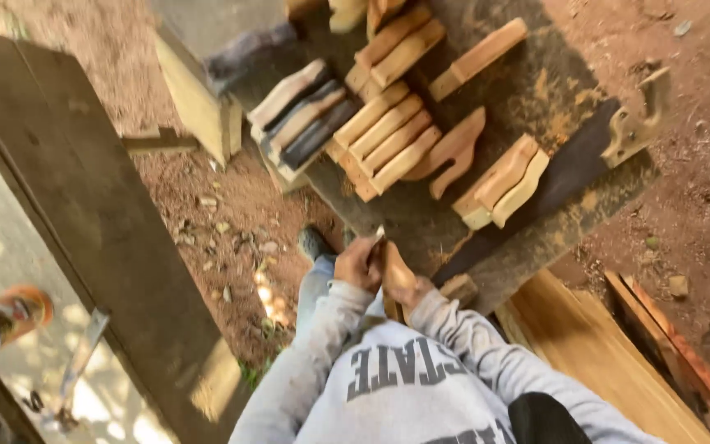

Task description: Inspect and arrange various shaped wooden furniture components on a workbench.

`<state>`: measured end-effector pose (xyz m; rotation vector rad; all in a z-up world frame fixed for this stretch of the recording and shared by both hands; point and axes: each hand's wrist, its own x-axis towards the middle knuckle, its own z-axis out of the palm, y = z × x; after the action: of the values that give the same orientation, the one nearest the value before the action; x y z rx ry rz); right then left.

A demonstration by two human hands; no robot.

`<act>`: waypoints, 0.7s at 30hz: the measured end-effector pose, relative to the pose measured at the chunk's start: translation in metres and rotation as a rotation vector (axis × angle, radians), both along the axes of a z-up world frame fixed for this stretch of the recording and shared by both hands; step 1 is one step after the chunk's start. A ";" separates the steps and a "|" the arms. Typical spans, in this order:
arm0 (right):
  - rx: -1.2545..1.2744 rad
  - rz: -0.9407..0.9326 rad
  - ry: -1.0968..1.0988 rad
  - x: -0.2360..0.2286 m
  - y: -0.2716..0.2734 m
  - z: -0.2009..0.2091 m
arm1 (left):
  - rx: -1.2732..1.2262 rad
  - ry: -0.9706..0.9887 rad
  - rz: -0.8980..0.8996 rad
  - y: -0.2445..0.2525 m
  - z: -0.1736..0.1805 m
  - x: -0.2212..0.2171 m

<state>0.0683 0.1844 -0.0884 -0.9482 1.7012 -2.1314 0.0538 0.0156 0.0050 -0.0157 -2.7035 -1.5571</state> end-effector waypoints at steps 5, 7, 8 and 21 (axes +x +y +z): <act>-1.016 0.445 -0.913 0.014 0.005 -0.020 | -0.053 0.309 -0.091 0.008 -0.029 0.030; -0.389 0.083 -1.183 0.015 0.015 0.072 | -0.183 0.400 -0.056 0.010 -0.066 0.043; -0.385 0.085 -1.189 0.019 0.012 0.033 | -0.181 0.395 -0.052 0.011 -0.060 0.036; 0.782 -0.100 -0.623 0.048 0.018 -0.064 | -0.039 0.199 -0.027 0.010 -0.058 0.041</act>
<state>0.1159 0.2026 -0.1528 0.0221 1.9590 -1.3481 0.0946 0.0252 -0.0525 -0.1971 -2.5886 -1.4244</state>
